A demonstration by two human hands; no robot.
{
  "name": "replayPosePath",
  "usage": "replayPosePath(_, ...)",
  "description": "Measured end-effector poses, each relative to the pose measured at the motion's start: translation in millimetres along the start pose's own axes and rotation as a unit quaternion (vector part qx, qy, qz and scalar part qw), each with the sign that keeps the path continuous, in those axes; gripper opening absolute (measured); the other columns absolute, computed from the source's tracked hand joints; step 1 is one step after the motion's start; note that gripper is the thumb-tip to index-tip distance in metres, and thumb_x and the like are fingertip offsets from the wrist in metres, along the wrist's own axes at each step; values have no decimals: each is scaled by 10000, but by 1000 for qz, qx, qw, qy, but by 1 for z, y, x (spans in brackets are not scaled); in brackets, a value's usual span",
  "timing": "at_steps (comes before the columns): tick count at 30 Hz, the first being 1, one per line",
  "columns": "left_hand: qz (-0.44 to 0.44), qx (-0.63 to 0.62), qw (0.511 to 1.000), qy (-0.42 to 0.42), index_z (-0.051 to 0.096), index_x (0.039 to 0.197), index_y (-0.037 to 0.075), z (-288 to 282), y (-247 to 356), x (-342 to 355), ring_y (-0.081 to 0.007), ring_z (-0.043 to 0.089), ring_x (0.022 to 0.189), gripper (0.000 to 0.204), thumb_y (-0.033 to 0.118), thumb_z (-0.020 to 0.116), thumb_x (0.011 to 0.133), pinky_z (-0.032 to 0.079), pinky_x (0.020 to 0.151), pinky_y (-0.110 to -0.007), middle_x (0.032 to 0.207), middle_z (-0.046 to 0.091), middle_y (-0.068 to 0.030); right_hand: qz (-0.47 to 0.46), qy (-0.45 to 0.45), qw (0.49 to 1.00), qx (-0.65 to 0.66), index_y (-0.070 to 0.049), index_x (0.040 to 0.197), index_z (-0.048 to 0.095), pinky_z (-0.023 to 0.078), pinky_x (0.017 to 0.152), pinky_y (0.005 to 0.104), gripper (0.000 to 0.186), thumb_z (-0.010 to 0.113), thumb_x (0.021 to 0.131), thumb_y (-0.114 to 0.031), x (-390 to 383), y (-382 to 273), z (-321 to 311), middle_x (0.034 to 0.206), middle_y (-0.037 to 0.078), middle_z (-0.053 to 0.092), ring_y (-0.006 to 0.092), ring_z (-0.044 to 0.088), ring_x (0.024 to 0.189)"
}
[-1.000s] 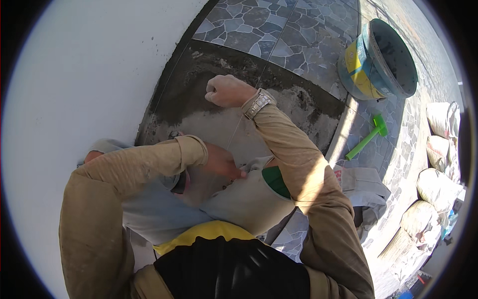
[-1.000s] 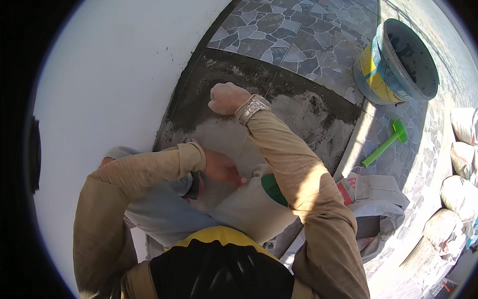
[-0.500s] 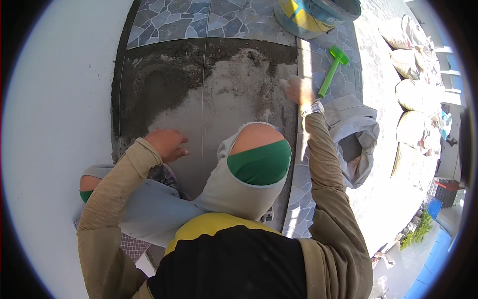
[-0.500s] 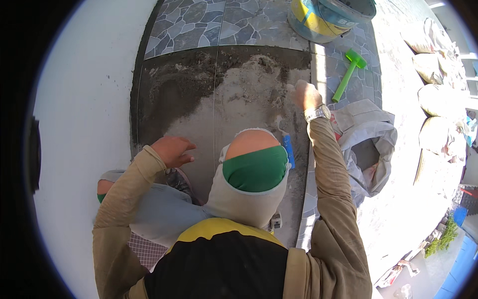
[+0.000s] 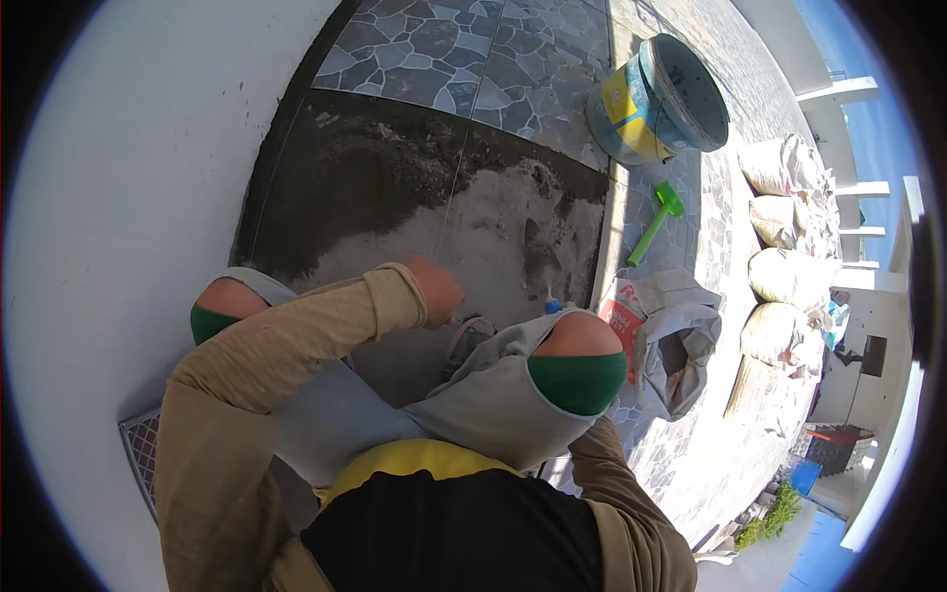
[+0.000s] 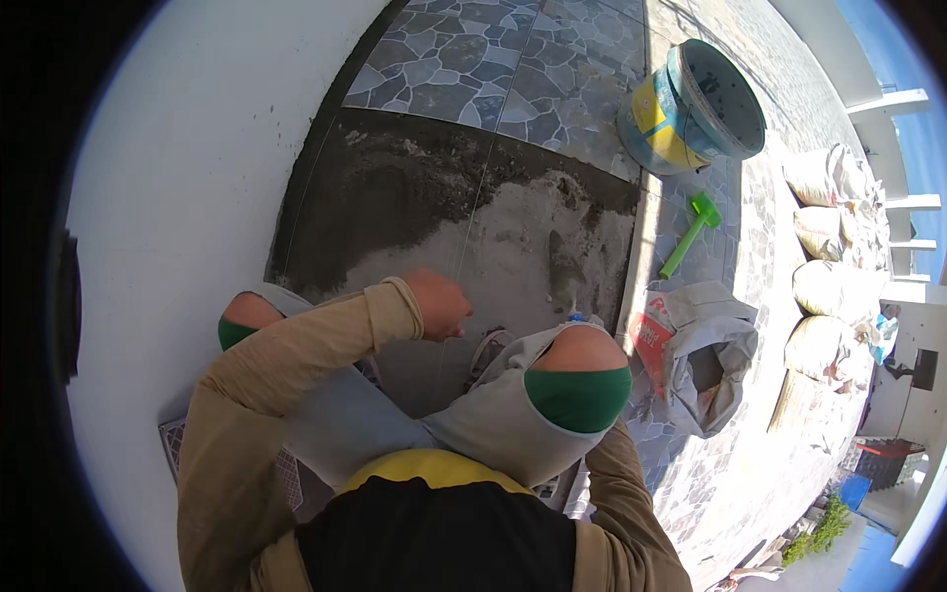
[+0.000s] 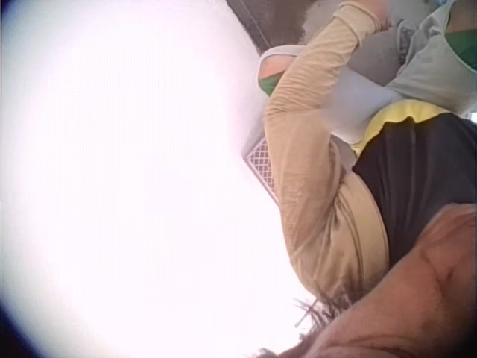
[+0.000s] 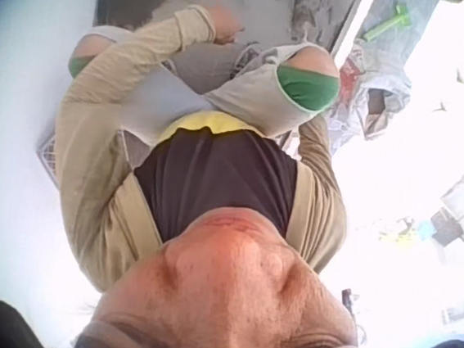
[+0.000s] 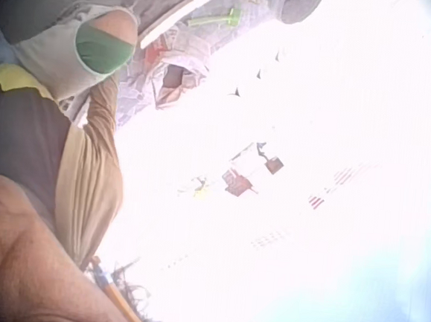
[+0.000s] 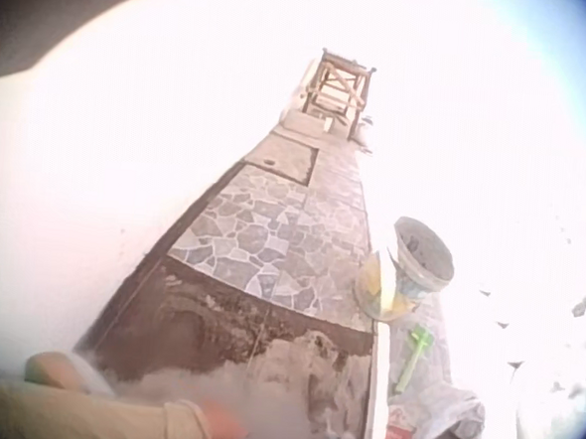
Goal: Spreading and smoothing wet mortar on a tiled surface using a hand trowel to prepare for floor leveling.
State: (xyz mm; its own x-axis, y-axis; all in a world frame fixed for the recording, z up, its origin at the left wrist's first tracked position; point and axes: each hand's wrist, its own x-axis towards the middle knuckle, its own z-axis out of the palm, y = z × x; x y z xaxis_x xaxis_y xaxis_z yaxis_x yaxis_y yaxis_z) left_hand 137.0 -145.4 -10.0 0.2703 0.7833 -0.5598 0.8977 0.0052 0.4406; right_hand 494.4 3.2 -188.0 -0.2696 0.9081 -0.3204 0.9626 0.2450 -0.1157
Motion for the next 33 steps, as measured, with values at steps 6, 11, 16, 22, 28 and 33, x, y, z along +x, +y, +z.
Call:
replayPosePath(6,16,79,994,-74,765,1177,178,-4,4,-16,-299,723,1065,311,353,698,929,501,924,-538,1133,755,-99,-115,8,989,-92,-36,1061,588,505,768,565,430,705,916,-424,32,-78,-96,983,275,696,466,678,939)
replayPosePath(11,43,124,988,-78,778,1215,216,-11,15,-5,-354,693,1125,397,276,804,824,474,958,-656,1210,743,-81,-319,-40,945,-57,8,1098,575,502,874,583,417,673,919,-355,105,-194,-177,975,329,696,518,673,963)
replayPosePath(16,74,91,993,-24,783,1197,198,-8,2,26,-359,694,1135,391,278,796,815,467,982,-647,1193,749,-97,-401,-62,893,-197,43,1115,597,513,884,570,407,614,938,-324,167,-337,-169,1056,331,697,496,675,1031)
replayPosePath(22,-51,40,998,4,733,1281,103,-3,-35,80,-430,649,1209,497,272,784,817,450,974,-698,1287,704,-179,-421,-59,871,-246,42,1169,622,524,948,539,421,602,932,-307,161,-465,-115,1127,314,700,479,671,1095)
replayPosePath(28,-24,-7,999,48,699,1327,79,-11,-56,71,-442,626,1247,574,276,808,798,435,995,-720,1356,670,-180,-392,-70,883,-247,44,1214,623,525,995,511,438,579,934,-290,169,-479,-94,1194,299,693,464,660,1155)
replayPosePath(33,0,-7,998,55,715,1306,88,-11,-62,49,-446,634,1231,551,278,808,798,449,971,-726,1329,692,-155,-416,-60,883,-210,35,1135,619,507,934,558,415,587,951,-336,187,-435,-109,1130,344,674,507,644,1102)
